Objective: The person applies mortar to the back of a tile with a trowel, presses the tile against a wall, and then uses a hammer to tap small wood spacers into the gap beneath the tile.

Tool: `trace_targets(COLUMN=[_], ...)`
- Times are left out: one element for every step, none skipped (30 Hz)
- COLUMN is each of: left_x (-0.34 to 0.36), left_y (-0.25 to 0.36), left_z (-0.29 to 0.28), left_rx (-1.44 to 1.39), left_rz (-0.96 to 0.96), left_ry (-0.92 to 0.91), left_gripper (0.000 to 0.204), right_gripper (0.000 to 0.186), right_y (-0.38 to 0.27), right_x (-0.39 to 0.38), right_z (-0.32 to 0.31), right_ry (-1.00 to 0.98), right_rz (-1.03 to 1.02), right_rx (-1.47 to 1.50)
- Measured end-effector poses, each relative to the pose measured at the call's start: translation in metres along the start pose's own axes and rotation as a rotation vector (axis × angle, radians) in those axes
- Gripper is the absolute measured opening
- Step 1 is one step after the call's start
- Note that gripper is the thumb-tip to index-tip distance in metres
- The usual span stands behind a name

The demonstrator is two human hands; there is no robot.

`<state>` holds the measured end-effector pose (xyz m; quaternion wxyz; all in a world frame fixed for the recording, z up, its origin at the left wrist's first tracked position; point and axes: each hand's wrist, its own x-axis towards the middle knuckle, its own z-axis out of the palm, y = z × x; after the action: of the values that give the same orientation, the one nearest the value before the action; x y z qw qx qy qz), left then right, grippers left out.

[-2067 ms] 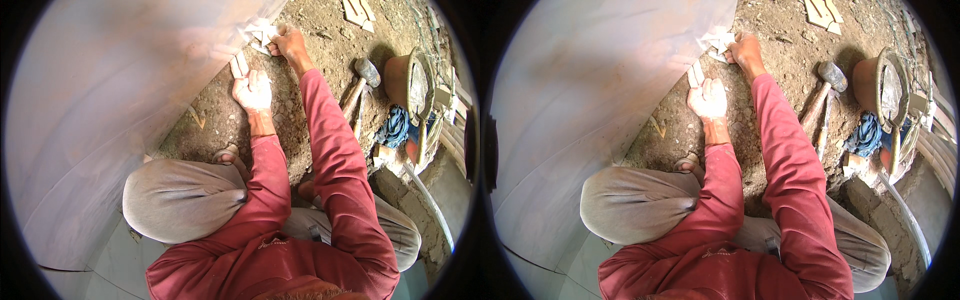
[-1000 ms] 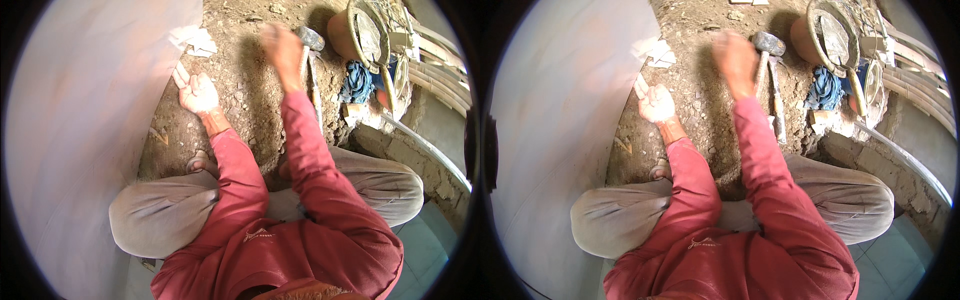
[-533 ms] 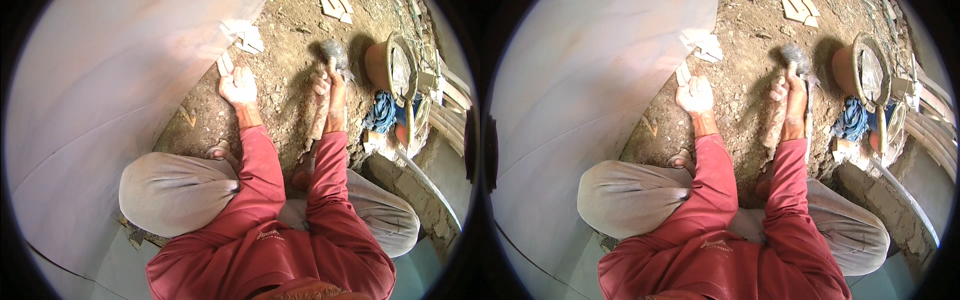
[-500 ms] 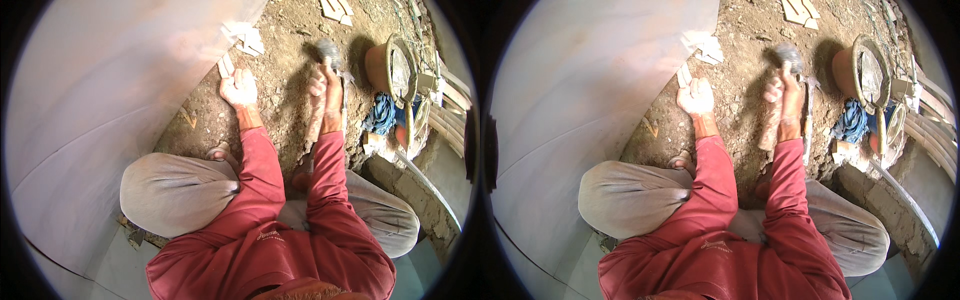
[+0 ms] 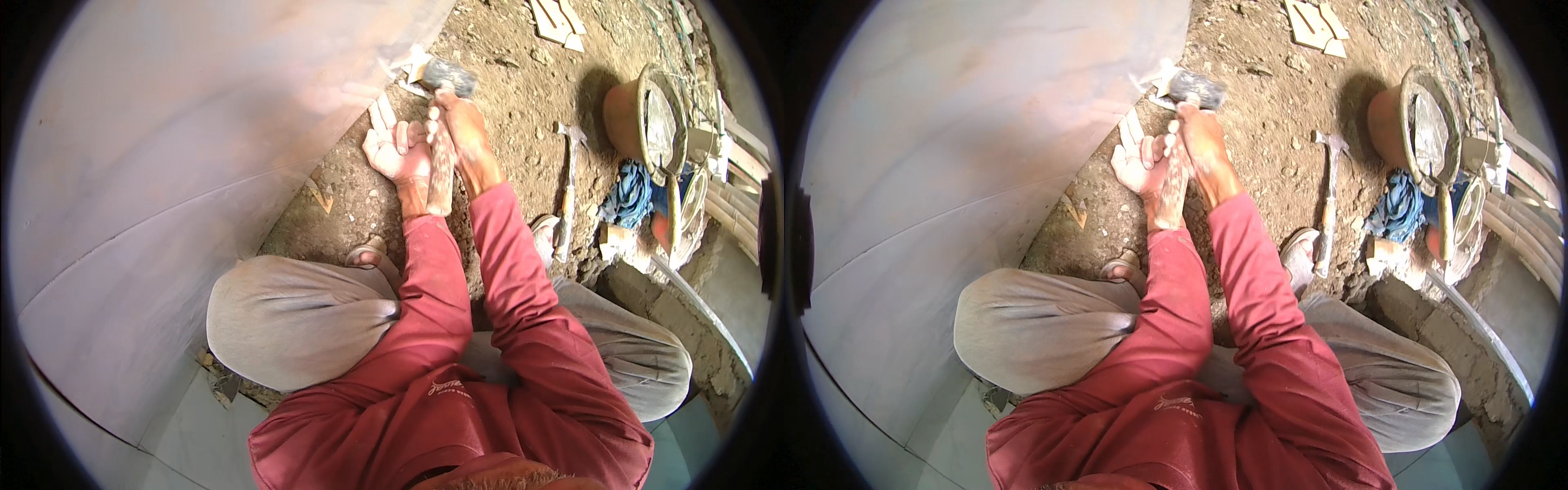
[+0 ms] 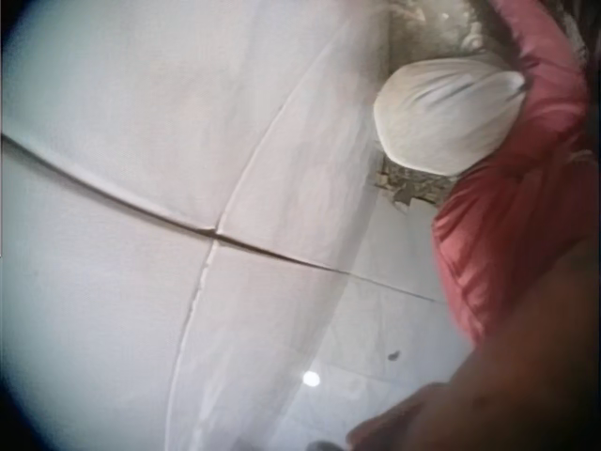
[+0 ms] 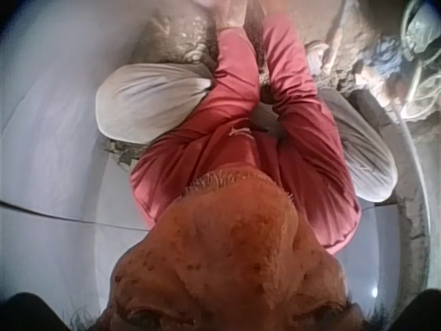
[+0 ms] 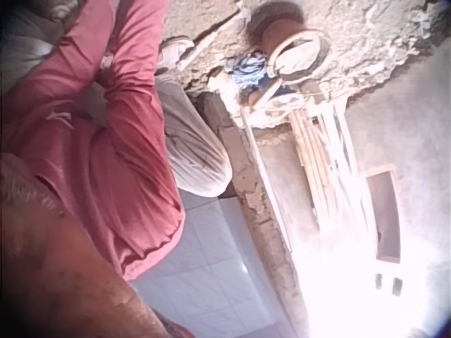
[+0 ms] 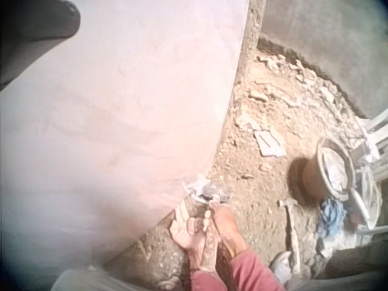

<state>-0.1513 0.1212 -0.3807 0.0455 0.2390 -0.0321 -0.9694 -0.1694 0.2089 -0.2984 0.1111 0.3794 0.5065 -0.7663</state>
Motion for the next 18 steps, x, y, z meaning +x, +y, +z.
trace_targets(left_x=[0.0, 0.004, -0.002, -0.003, -0.007, -0.005, -0.003, -0.003, -0.002, -0.001, -0.001, -0.004, -0.006, -0.007, -0.01, -0.01, -0.012, -0.013], left_y=[0.005, 0.009, 0.004, -0.001, -0.004, -0.008, -0.012, -0.013, -0.008, -0.001, 0.008, 0.008, 0.007, 0.004, 0.003, 0.001, 0.001, 0.0], left_z=[-0.013, -0.025, -0.016, -0.02, -0.022, -0.017, -0.01, -0.005, 0.0, -0.006, -0.013, -0.012, -0.011, -0.009, -0.005, -0.008, -0.007, -0.006], left_rx=[-0.074, -0.144, -0.151, 0.023, 0.204, 0.193, 0.184, -0.004, -0.188, -0.228, -0.26, -0.282, -0.307, -0.33, -0.348, -0.263, -0.218, -0.171], left_rz=[-0.028, -0.062, -0.088, -0.024, 0.024, 0.054, 0.085, 0.005, -0.07, -0.076, -0.077, -0.104, -0.112, -0.131, -0.149, -0.153, -0.147, -0.145], left_ry=[-0.136, -0.276, -0.287, -0.189, -0.078, 0.085, 0.248, 0.173, 0.116, 0.01, -0.094, -0.162, -0.207, -0.203, -0.198, -0.199, -0.179, -0.158], left_gripper=[0.062, 0.066, 0.065, 0.057, 0.05, 0.049, 0.049, 0.055, 0.062, 0.063, 0.063, 0.064, 0.065, 0.065, 0.065, 0.066, 0.066, 0.067], right_gripper=[0.015, 0.016, 0.015, 0.014, 0.013, 0.013, 0.013, 0.014, 0.014, 0.014, 0.014, 0.016, 0.016, 0.016, 0.019, 0.019, 0.019, 0.018], right_y=[-0.002, 0.005, 0.005, 0.005, 0.011, 0.011, 0.003, 0.006, -0.003, -0.011, -0.009, -0.008, 0.001, 0.01, 0.009, 0.007, 0.003, -0.001], right_x=[-0.01, -0.014, -0.019, -0.022, -0.014, -0.003, 0.002, 0.012, 0.01, 0.002, -0.007, -0.016, -0.015, -0.013, -0.016, -0.016, -0.013, -0.008], right_z=[0.002, 0.006, 0.008, 0.013, 0.016, 0.019, 0.026, 0.02, 0.017, 0.011, 0.002, -0.002, -0.006, -0.008, -0.003, 0.004, 0.012, 0.014], right_ry=[0.003, 0.062, 0.127, 0.192, 0.168, 0.147, 0.097, 0.086, 0.096, 0.091, -0.02, 0.06, 0.128, 0.195, 0.262, 0.227, 0.192, 0.164], right_rz=[-0.029, -0.119, -0.142, -0.164, -0.131, -0.106, 0.069, 0.028, 0.066, 0.111, 0.089, 0.002, -0.12, -0.242, -0.292, -0.264, -0.236, -0.206], right_rx=[-0.013, 0.065, 0.117, 0.169, 0.109, 0.056, 0.108, 0.108, 0.08, 0.037, -0.008, -0.141, -0.095, -0.05, 0.016, -0.032, -0.079, -0.123])
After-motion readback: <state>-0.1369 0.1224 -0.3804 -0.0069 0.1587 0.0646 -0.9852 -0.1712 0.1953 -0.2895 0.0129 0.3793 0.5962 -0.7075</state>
